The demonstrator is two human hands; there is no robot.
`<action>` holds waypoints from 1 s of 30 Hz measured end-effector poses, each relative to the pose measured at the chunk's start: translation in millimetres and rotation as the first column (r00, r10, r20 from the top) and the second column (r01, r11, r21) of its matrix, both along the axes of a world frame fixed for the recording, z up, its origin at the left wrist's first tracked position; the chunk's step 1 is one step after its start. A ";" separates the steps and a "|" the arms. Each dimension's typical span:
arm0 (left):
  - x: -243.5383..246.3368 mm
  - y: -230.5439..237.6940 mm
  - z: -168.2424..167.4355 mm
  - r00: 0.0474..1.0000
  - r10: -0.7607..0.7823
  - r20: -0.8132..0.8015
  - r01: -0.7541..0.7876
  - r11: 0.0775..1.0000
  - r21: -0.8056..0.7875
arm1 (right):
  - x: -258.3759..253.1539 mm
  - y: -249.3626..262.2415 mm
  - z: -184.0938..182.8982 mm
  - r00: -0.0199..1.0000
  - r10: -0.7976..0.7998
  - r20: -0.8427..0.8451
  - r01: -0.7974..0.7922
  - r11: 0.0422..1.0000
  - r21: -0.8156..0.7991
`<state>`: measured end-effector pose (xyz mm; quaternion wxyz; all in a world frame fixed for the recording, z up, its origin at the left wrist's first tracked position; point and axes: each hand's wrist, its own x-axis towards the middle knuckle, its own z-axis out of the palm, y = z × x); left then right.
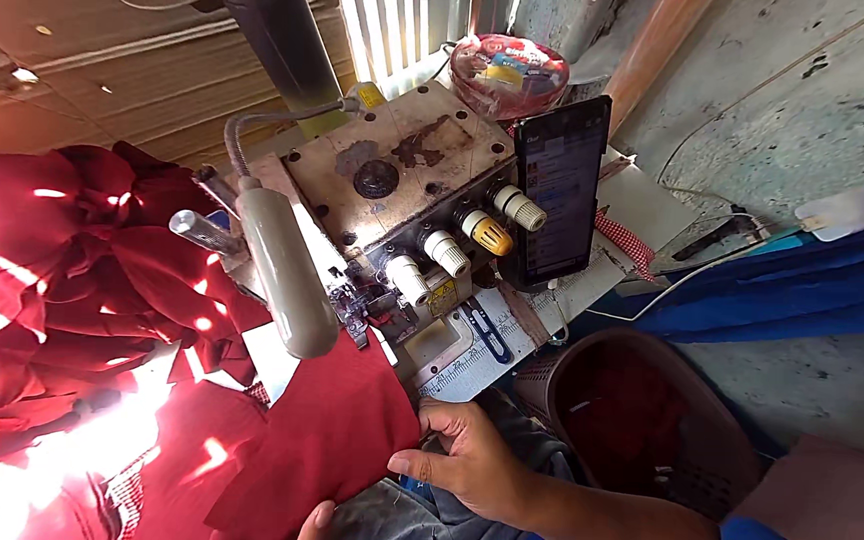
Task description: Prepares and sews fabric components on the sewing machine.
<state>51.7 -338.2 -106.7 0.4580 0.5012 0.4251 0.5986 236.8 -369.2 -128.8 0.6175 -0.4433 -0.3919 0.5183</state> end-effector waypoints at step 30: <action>30.2 55.8 23.7 0.776 0.057 -0.629 0.296 0.846 0.443 | 7.5 2.7 6.9 0.981 0.146 -0.129 -0.165 0.974 -0.156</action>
